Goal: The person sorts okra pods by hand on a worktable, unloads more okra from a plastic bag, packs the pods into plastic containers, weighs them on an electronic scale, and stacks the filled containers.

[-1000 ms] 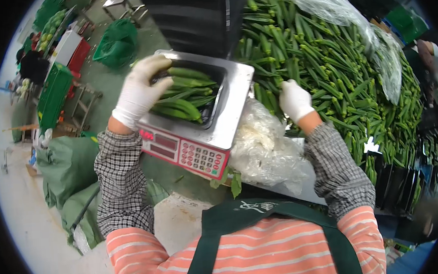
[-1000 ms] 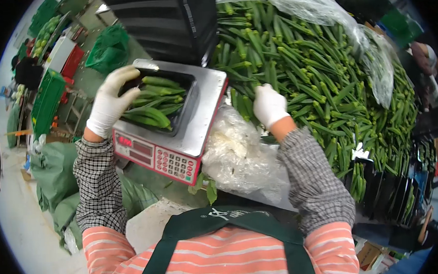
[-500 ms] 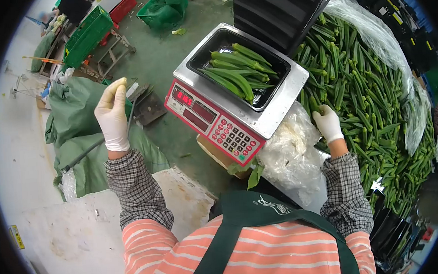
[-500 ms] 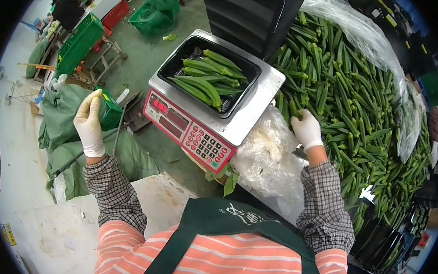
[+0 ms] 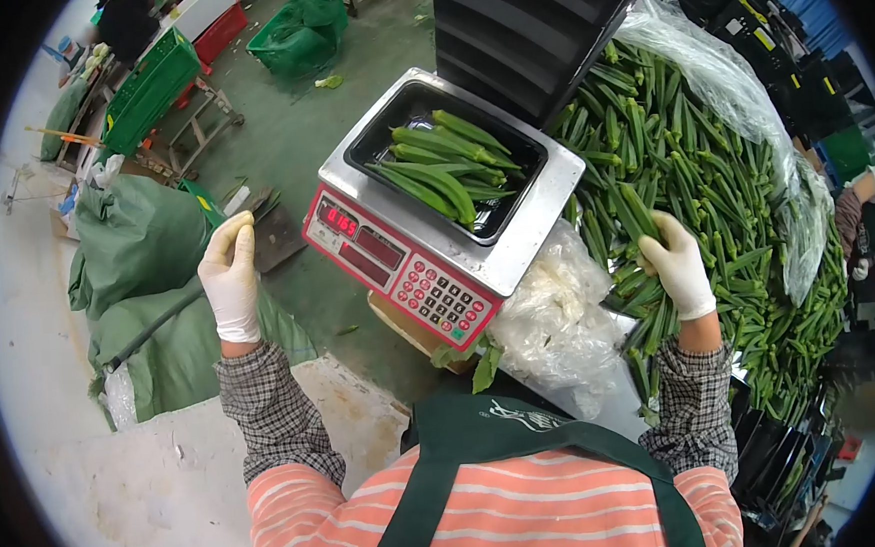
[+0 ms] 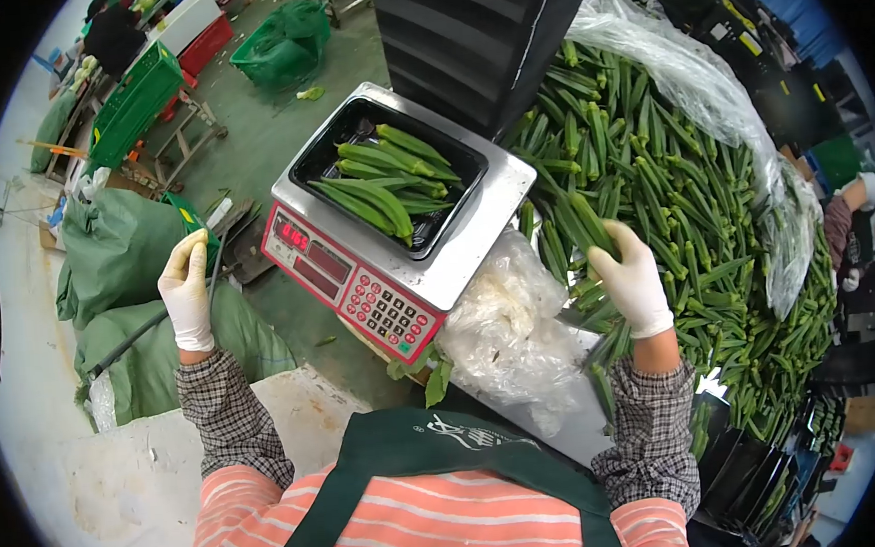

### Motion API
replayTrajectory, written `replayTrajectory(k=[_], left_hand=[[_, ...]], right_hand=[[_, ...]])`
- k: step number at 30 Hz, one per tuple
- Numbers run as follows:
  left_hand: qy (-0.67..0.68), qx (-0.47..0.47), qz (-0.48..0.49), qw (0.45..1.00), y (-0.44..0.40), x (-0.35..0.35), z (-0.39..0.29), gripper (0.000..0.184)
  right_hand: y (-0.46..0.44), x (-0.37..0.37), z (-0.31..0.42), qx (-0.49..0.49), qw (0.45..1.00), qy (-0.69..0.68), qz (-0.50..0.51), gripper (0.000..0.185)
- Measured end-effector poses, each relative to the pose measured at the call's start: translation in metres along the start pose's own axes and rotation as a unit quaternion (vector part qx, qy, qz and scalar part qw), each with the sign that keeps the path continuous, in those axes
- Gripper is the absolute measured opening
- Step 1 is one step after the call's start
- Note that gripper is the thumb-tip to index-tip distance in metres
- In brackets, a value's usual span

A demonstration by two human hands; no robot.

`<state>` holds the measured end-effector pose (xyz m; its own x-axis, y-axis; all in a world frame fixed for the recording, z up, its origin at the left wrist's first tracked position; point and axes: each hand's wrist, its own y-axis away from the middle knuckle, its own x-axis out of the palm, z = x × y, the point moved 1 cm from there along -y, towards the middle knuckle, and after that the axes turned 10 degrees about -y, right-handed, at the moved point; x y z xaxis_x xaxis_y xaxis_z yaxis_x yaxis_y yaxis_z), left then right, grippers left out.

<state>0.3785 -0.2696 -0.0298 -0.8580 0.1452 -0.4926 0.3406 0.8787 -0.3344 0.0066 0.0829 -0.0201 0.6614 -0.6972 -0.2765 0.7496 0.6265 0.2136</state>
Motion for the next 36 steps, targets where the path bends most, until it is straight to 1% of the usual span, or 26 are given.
replayTrajectory(k=[2,3,4,5,7,8,10,12,13,14,15,16,17,18,19,20,22,24,25,26,28,30,32,34,35,36], left_hand=[[0.021,-0.009,0.009,1.0,0.004,0.004,0.006,0.017],[0.039,-0.021,0.012,0.999,0.007,0.008,0.004,0.017],[0.055,-0.033,0.016,0.998,0.01,0.011,0.002,0.017],[0.038,-0.015,0.018,0.999,0.013,0.013,0.002,0.016],[0.042,-0.018,0.021,0.999,0.018,0.014,0.005,0.016],[0.044,-0.02,0.022,0.999,0.02,0.014,0.008,0.016],[0.034,-0.023,0.022,0.999,0.022,0.009,0.01,0.016],[0.022,-0.009,0.019,1.0,0.021,0.003,0.01,0.017],[0.034,-0.027,0.013,0.999,0.019,-0.002,0.017,0.017],[0.04,-0.044,0.002,0.998,0.017,-0.005,0.017,0.017],[0.041,-0.048,-0.001,0.998,0.014,-0.007,0.019,0.017],[0.043,-0.051,-0.005,0.998,0.011,-0.008,0.02,0.017],[0.029,-0.031,-0.004,0.999,0.005,-0.007,0.015,0.017],[0.013,-0.014,-0.003,1.0,-0.002,-0.005,0.007,0.017],[-0.004,0.001,-0.003,1.0,-0.007,-0.004,-0.001,0.017],[-0.006,0.013,-0.001,1.0,-0.013,0.0,-0.007,0.017],[-0.011,0.041,0.0,0.999,-0.029,0.011,-0.02,0.017],[-0.033,0.081,0.011,0.996,-0.044,0.015,-0.037,0.017],[-0.044,0.107,0.012,0.993,-0.051,0.017,-0.045,0.017],[-0.019,0.114,0.018,0.993,-0.057,0.02,-0.05,0.017],[-0.012,0.136,0.021,0.99,-0.069,0.025,-0.062,0.017],[-0.023,0.179,0.031,0.983,-0.081,0.033,-0.076,0.017],[-0.029,0.21,0.05,0.976,-0.088,0.041,-0.097,0.018],[-0.029,0.234,0.081,0.968,-0.093,0.052,-0.125,0.021],[-0.015,0.267,0.091,0.959,-0.097,0.06,-0.138,0.02],[-0.032,0.322,0.09,0.942,-0.103,0.068,-0.152,0.021]], right_hand=[[-0.006,0.033,0.042,-0.083,0.996,-0.005,0.043,0.037],[-0.015,0.052,0.058,-0.113,0.991,0.029,0.069,0.037],[-0.029,0.071,0.066,-0.175,0.978,0.06,0.094,0.037],[-0.043,0.092,0.069,-0.214,0.968,0.061,0.116,0.036],[-0.061,0.133,0.081,-0.251,0.958,0.078,0.118,0.029],[-0.063,0.148,0.089,-0.241,0.956,0.136,0.095,0.025],[-0.066,0.159,0.096,-0.219,0.944,0.238,0.061,0.024],[-0.066,0.141,0.096,-0.274,0.947,0.167,0.029,0.024],[-0.064,0.123,0.094,-0.31,0.939,0.147,0.005,0.023],[-0.058,0.102,0.094,-0.257,0.957,0.137,-0.004,0.021],[-0.055,0.08,0.086,-0.284,0.941,0.176,-0.039,0.021],[-0.048,0.057,0.075,-0.23,0.958,0.164,-0.054,0.021],[-0.044,0.035,0.052,-0.221,0.958,0.163,-0.083,0.02],[-0.044,0.01,0.019,-0.179,0.959,0.193,-0.104,0.021],[-0.042,-0.01,-0.017,-0.186,0.945,0.236,-0.126,0.022],[-0.036,-0.023,-0.043,-0.105,0.955,0.245,-0.132,0.024],[-0.019,-0.028,-0.07,-0.178,0.893,0.376,-0.173,0.028],[-0.012,-0.01,-0.044,-0.216,0.909,0.315,-0.167,0.031],[-0.011,0.002,-0.029,-0.216,0.933,0.251,-0.143,0.03],[-0.008,0.02,-0.008,-0.184,0.965,0.152,-0.111,0.025],[-0.001,0.052,0.03,-0.137,0.986,0.094,-0.01,0.023],[-0.011,0.079,0.028,-0.125,0.983,0.111,0.075,0.032],[-0.017,0.105,0.034,-0.09,0.981,0.12,0.123,0.044],[-0.025,0.124,0.046,0.003,0.983,0.113,0.145,0.051],[-0.03,0.134,0.044,0.024,0.986,0.085,0.143,0.048],[-0.034,0.141,0.038,0.047,0.988,0.057,0.135,0.045]])
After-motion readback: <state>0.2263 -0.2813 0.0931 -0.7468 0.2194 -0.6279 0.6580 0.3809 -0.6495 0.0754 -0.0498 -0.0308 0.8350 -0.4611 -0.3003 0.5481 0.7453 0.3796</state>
